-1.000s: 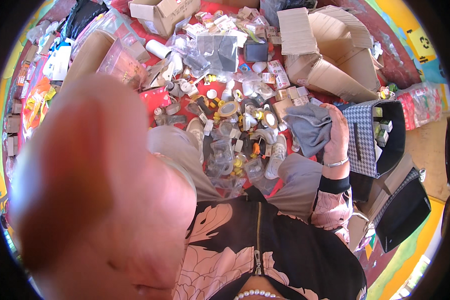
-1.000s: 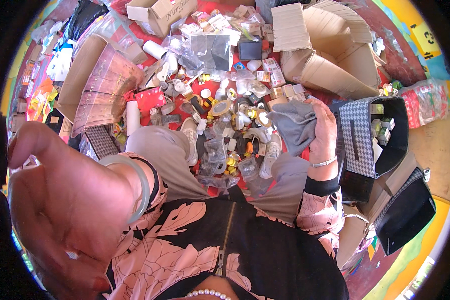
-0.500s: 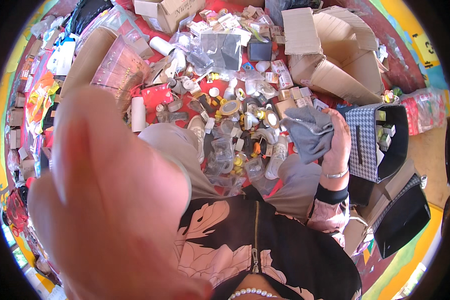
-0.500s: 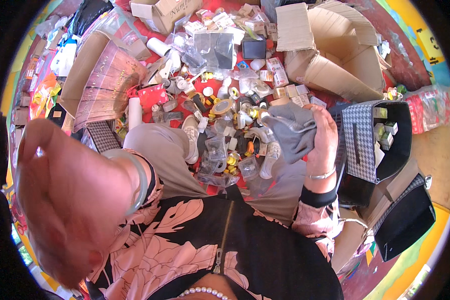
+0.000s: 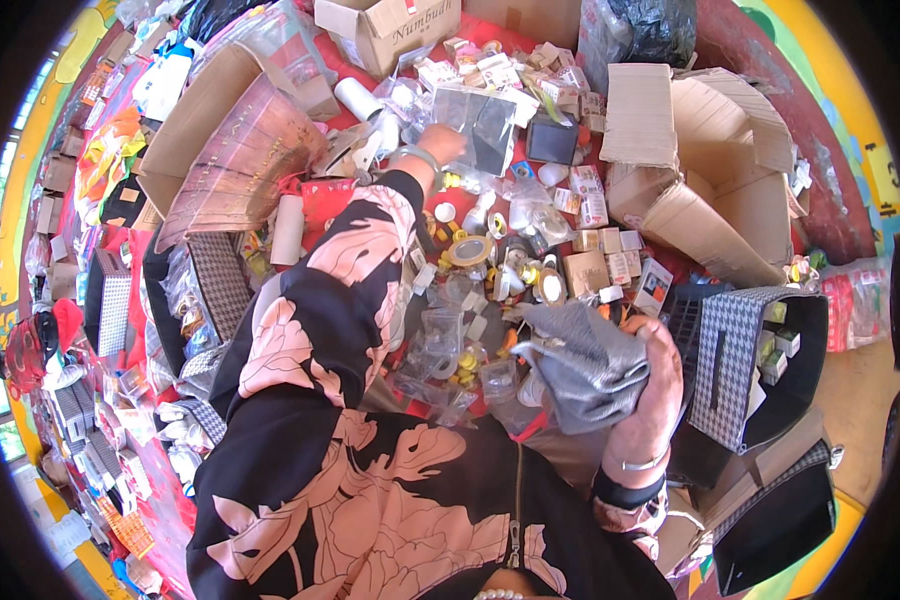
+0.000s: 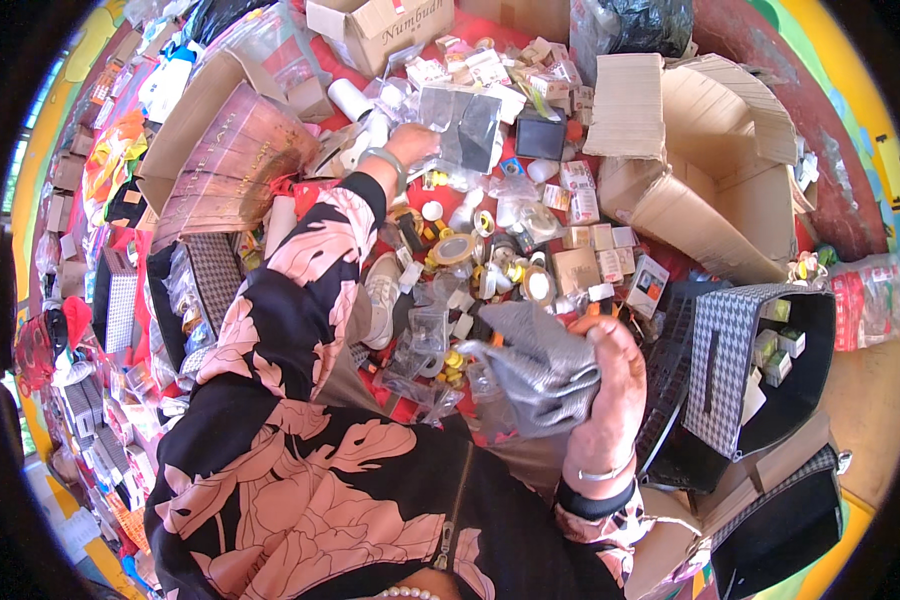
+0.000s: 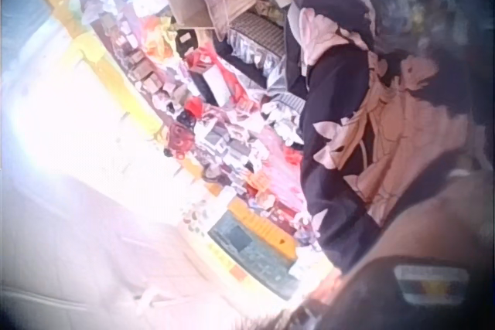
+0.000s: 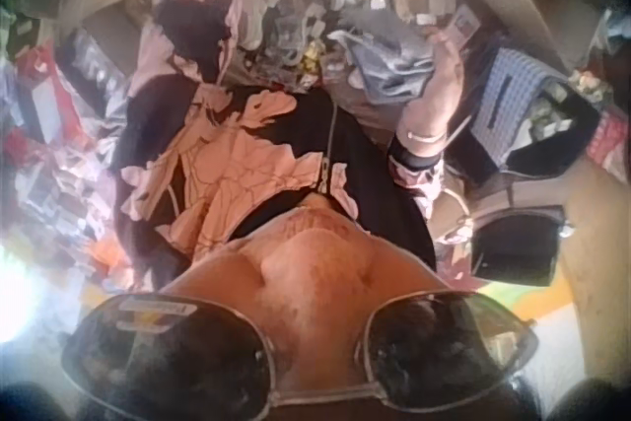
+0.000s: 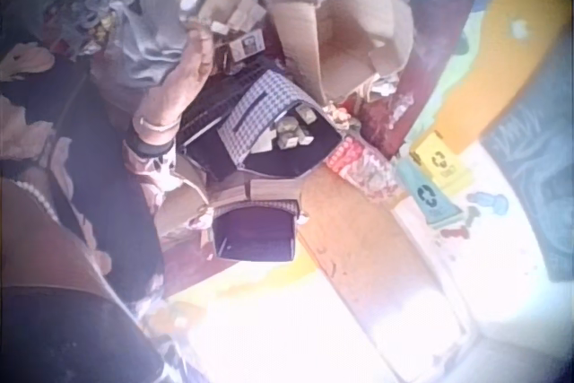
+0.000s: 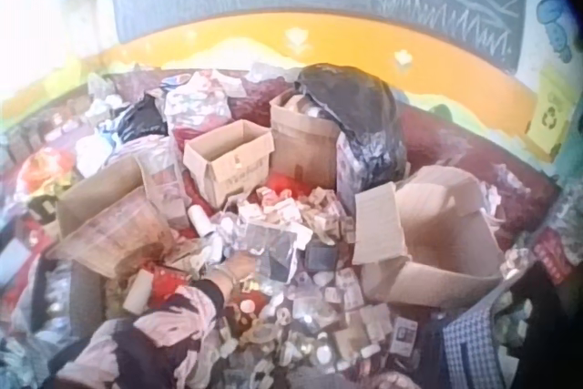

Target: The person sits on the floor and sorts through various items, including small boxes, bottles, and plastic-wrapped goods. They pick up items, wipe them with a cloth, and place them into different containers or boxes.

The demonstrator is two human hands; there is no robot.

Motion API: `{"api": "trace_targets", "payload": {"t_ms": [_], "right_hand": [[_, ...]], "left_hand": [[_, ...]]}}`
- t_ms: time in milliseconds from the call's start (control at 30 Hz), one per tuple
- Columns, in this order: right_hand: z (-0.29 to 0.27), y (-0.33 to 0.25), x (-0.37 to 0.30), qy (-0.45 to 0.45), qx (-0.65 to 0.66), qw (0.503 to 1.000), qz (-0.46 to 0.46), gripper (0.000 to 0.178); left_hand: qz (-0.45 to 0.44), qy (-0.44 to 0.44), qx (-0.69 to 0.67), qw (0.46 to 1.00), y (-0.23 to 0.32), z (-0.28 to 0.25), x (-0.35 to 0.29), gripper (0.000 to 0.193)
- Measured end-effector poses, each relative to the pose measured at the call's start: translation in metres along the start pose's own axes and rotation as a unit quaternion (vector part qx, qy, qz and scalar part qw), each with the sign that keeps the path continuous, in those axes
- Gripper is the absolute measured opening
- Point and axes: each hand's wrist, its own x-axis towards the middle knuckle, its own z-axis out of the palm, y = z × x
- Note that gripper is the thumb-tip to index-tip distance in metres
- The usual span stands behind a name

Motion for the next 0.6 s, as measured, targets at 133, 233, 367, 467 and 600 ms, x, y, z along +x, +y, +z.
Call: {"api": "trace_targets", "payload": {"t_ms": [133, 233, 367, 467, 600], "right_hand": [[0.007, -0.002, 0.005, -0.023, -0.012, 0.999, 0.033, 0.021], [-0.01, 0.008, 0.02, 0.005, -0.054, 0.998, 0.033, 0.022], [0.005, 0.005, 0.033, 0.053, 0.062, 0.99, 0.113, 0.015], [0.0, 0.009, 0.046, 0.07, 0.063, 0.986, 0.139, 0.015], [0.009, 0.013, 0.058, 0.104, 0.083, 0.978, 0.161, 0.015]], "left_hand": [[-0.211, -0.045, -0.059, 0.975, -0.082, 0.038, 0.027, 0.037], [-0.231, -0.051, -0.078, 0.969, -0.034, -0.006, 0.055, 0.044], [-0.178, -0.029, -0.025, 0.983, -0.042, -0.003, 0.081, 0.063], [-0.151, -0.018, -0.007, 0.988, -0.045, 0.018, 0.118, 0.075], [-0.14, -0.018, 0.029, 0.99, -0.046, 0.044, 0.147, 0.063]]}}
